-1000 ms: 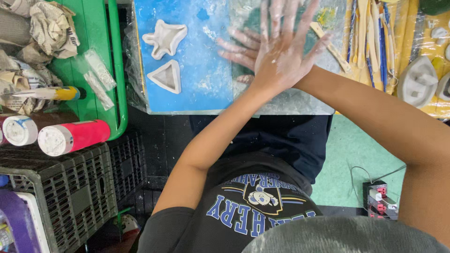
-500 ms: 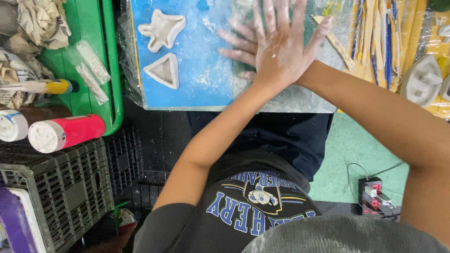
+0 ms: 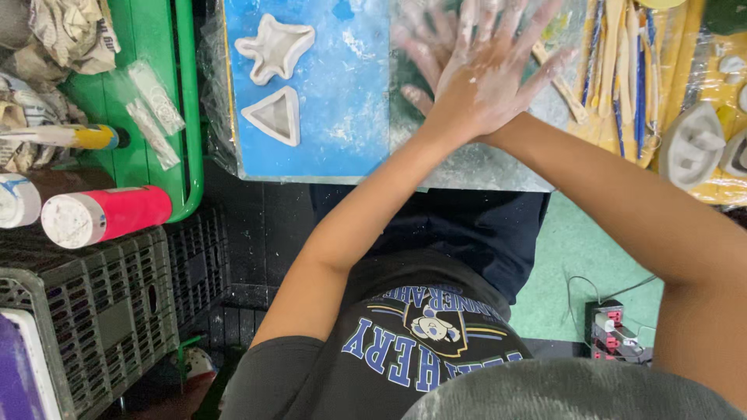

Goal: The person rolls a piece of clay between their palms to form a sphere and uses a wooden tool to mark the surface.

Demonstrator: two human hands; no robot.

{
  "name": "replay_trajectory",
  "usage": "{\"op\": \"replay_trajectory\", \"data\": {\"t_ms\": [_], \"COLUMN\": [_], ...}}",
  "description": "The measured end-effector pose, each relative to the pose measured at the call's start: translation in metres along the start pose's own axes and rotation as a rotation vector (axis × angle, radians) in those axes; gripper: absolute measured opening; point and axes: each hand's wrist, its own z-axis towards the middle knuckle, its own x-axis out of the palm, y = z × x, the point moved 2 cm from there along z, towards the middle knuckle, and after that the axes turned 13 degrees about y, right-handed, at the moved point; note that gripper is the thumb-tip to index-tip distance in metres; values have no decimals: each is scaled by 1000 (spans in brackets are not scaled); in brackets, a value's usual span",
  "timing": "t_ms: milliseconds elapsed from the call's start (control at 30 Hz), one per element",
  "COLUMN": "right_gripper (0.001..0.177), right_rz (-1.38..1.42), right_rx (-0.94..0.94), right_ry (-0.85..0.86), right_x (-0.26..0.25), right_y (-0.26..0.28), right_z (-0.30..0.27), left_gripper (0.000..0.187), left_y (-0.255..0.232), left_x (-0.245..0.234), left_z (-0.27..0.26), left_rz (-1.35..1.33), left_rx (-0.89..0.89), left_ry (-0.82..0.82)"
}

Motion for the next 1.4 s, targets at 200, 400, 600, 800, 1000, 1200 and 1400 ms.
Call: {"op": "replay_trajectory", "data": {"t_ms": [200, 400, 600, 800, 1000, 1200, 1400], "right_gripper": [25, 22, 20, 19, 31, 16, 8], "right_rz": [28, 63, 130, 364, -446, -695, -961], "right_rx": [13, 31, 32, 30, 238, 280, 315], "right_ry": [-11, -6, -69, -320, -380, -396, -343], "right_x": [-10, -10, -14, -47, -60, -45, -38], "right_y": [-7, -9, 8, -4, -46, -68, -94], "right_z": [-1, -1, -2, -48, -123, -145, -151], "left_gripper": [67, 68, 53, 42, 59, 72, 79], "left_y": [-4, -5, 14, 66, 49, 39, 39], "left_x": [-11, -18, -29, -46, -31, -9, -11], "left_z": [-17, -13, -32, -94, -96, -88, -91], "left_rz": [14, -49, -387, -826, -500, -159, -392], "left_rx": [-299, -215, 135, 318, 318, 320, 236], "left_ry": [-148, -206, -273, -418, 84, 202, 186]}}
